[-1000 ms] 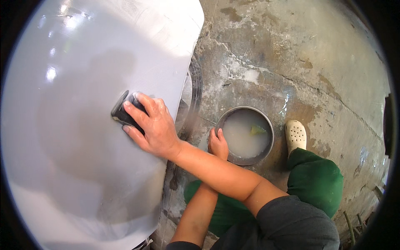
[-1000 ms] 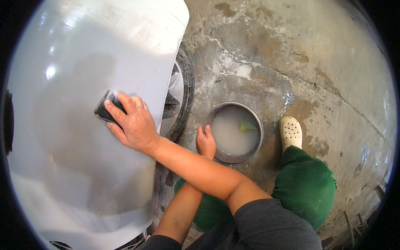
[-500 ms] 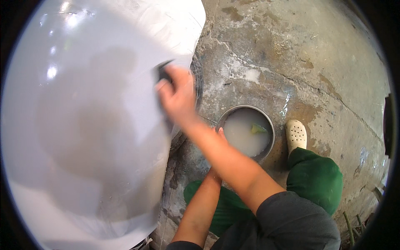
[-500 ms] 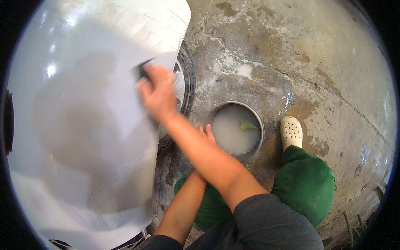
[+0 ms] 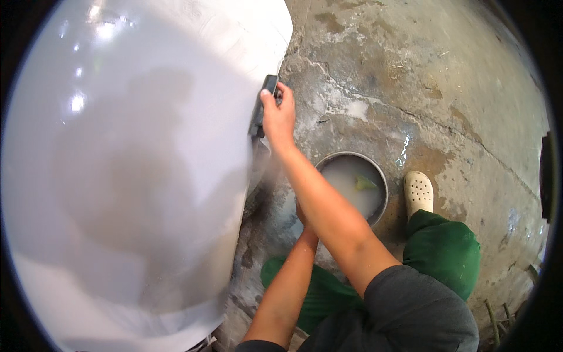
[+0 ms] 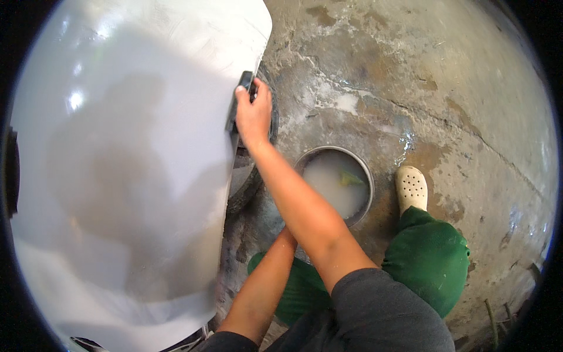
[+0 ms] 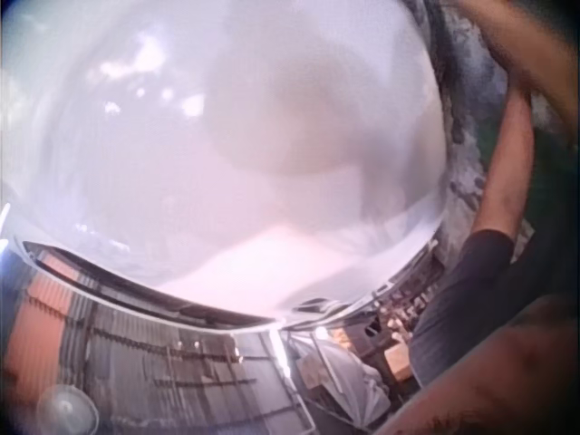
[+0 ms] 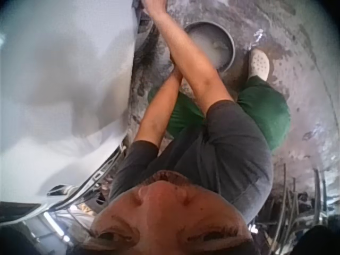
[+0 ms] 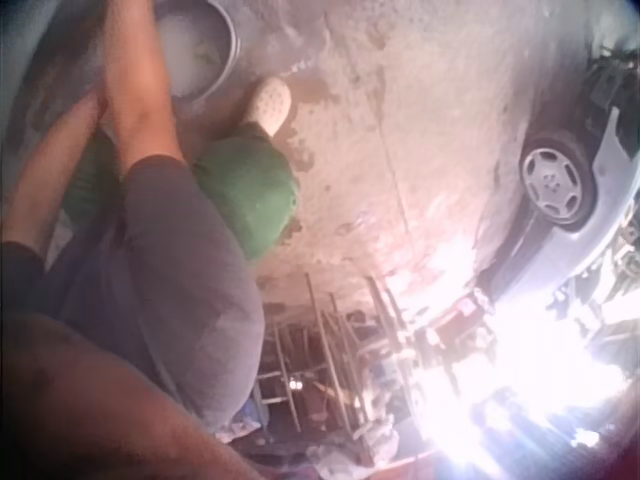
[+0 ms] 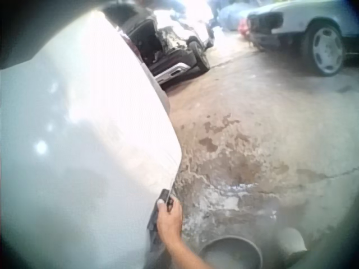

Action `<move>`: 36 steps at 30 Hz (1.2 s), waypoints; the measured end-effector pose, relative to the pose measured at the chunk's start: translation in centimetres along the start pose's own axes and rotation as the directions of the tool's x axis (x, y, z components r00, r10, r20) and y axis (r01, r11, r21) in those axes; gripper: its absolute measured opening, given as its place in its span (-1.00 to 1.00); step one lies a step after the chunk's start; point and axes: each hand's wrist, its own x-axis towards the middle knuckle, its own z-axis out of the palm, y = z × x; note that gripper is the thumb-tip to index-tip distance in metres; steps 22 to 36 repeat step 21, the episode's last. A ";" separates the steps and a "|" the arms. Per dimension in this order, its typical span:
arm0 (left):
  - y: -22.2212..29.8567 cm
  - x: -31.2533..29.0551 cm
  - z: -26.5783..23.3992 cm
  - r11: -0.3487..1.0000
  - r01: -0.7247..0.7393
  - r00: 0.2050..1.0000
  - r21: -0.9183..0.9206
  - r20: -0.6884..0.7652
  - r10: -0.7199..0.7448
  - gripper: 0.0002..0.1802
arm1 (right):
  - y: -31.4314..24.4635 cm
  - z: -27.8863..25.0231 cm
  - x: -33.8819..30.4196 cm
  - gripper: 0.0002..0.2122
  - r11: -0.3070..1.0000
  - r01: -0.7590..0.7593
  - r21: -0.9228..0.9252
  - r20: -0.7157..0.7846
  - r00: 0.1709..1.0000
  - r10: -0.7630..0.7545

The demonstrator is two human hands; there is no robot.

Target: The person sands a white car hood using a sanding block and water from a bucket. They repeatedly dip the block into the water and wipe the surface with a cloth while sitting on the floor.

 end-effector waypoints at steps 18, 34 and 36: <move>-1.1 2.0 -0.7 0.986 -0.047 0.999 0.157 -0.007 0.048 -0.44 | -3.4 1.3 -16.6 -0.33 0.653 0.757 0.041 0.526 0.539 -0.658; -3.0 2.4 -0.7 0.988 -0.022 0.998 0.154 -0.056 0.031 -0.45 | -4.3 3.7 -8.0 -0.33 0.682 0.729 -0.065 0.470 0.625 -0.623; -3.0 2.4 -0.7 0.988 -0.022 0.998 0.154 -0.056 0.031 -0.45 | -4.3 3.7 -8.0 -0.33 0.682 0.729 -0.065 0.470 0.625 -0.623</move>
